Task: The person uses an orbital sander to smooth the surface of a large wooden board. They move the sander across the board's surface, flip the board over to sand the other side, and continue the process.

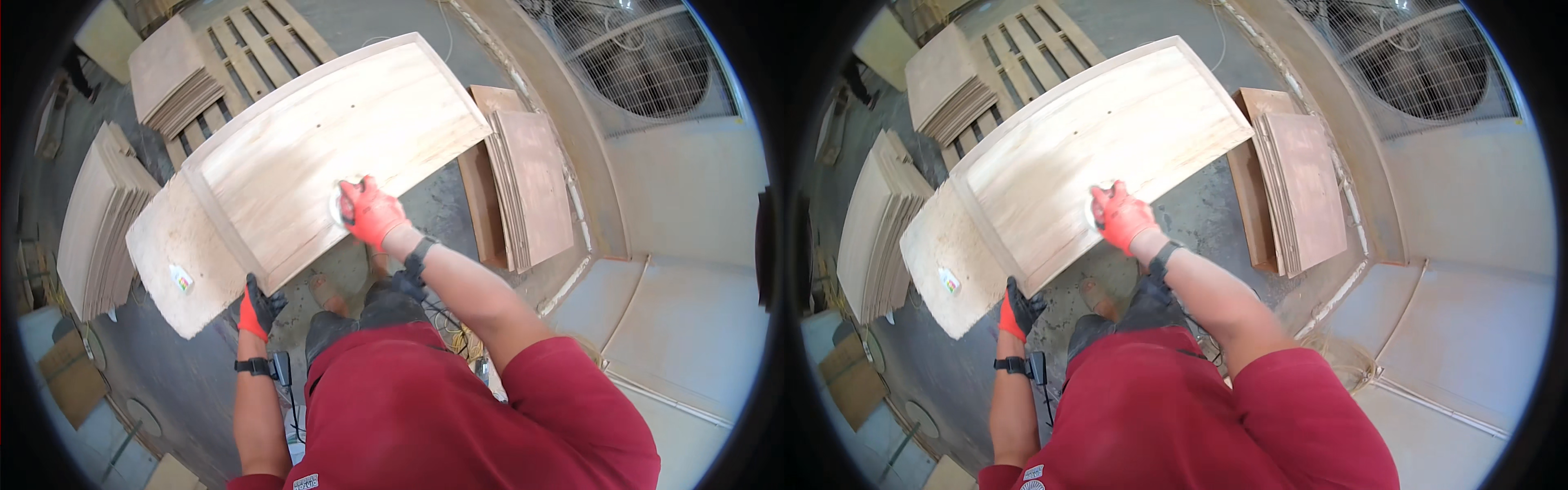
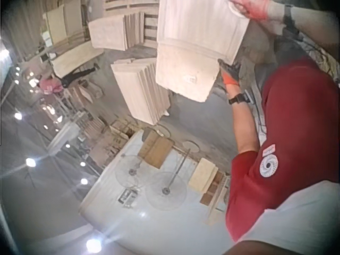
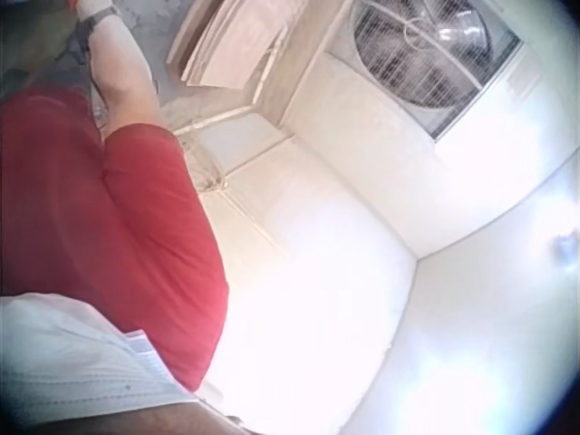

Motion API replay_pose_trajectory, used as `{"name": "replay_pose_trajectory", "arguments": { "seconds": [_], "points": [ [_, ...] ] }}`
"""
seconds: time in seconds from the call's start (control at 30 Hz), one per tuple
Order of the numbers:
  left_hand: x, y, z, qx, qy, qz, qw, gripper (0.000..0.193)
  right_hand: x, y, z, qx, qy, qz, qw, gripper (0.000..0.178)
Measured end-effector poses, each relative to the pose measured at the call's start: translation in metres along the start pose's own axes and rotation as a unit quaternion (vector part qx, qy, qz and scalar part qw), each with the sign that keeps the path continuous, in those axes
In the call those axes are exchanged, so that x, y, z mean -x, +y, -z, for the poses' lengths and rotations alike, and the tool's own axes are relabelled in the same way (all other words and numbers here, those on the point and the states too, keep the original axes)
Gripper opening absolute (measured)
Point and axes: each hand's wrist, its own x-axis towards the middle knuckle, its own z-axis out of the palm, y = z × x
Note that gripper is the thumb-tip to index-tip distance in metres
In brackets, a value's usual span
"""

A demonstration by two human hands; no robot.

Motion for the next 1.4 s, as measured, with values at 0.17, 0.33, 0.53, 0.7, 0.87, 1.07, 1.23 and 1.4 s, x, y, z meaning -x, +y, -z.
{"name": "replay_pose_trajectory", "arguments": {
  "seconds": [0.17, 0.33, 0.53, 0.7, 0.87, 1.07, 1.23, 1.4],
  "points": [
    [0.0, 0.0, -0.029, -0.078, 0.17, -0.046, 0.981, 0.07, -0.02, 0.128, 0.063, -0.002, 0.034, -0.107, 0.994, 0.077],
    [-0.009, -0.011, 0.023, -0.078, 0.16, -0.01, 0.984, 0.068, -0.055, 0.231, 0.085, 0.011, 0.08, -0.15, 0.985, 0.076],
    [-0.004, 0.001, -0.017, -0.133, 0.27, -0.012, 0.954, 0.081, -0.076, 0.335, 0.135, 0.012, 0.129, -0.276, 0.952, 0.073],
    [-0.009, 0.005, -0.006, -0.14, 0.321, 0.037, 0.936, 0.081, -0.065, 0.335, 0.133, -0.054, 0.133, -0.278, 0.95, 0.073],
    [-0.009, 0.015, -0.026, -0.23, 0.346, 0.089, 0.905, 0.075, -0.013, 0.328, 0.061, -0.165, 0.228, -0.248, 0.927, 0.082],
    [-0.005, 0.04, -0.035, -0.367, 0.345, 0.164, 0.848, 0.074, 0.019, 0.352, -0.009, -0.285, 0.227, -0.257, 0.895, 0.091],
    [0.003, 0.05, -0.046, -0.417, 0.356, 0.163, 0.82, 0.073, 0.036, 0.35, -0.017, -0.305, 0.188, -0.342, 0.869, 0.091],
    [0.0, 0.05, -0.043, -0.412, 0.362, 0.163, 0.82, 0.071, 0.032, 0.349, 0.047, -0.242, 0.23, -0.28, 0.9, 0.083]
  ]
}}
